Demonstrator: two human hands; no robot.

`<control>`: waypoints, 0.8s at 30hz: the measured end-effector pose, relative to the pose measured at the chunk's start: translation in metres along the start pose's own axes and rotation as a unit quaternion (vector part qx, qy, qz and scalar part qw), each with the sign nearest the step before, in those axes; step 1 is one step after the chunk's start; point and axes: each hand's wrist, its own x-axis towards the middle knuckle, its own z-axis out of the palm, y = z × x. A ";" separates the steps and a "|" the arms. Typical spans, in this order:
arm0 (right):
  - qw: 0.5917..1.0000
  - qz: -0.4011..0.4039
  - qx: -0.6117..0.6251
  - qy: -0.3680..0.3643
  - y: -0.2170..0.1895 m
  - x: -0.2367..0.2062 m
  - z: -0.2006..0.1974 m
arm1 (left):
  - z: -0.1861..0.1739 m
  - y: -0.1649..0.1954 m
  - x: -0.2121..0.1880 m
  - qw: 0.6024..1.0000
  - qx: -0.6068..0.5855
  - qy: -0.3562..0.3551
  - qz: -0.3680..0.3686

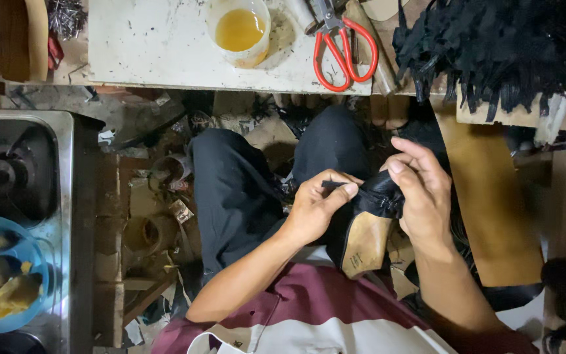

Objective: The person repeatedly assembles black slip-on shoes on wooden lasts by hand. They wrap a black strap around the vamp, press the upper onto the last, and place each completed shoe on a nearby shelf. The cycle repeats for multiple shoes.

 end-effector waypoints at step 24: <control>0.938 -0.187 0.170 -0.238 -0.082 0.030 0.017 | -0.001 0.104 0.055 0.926 -0.143 -0.297 -0.184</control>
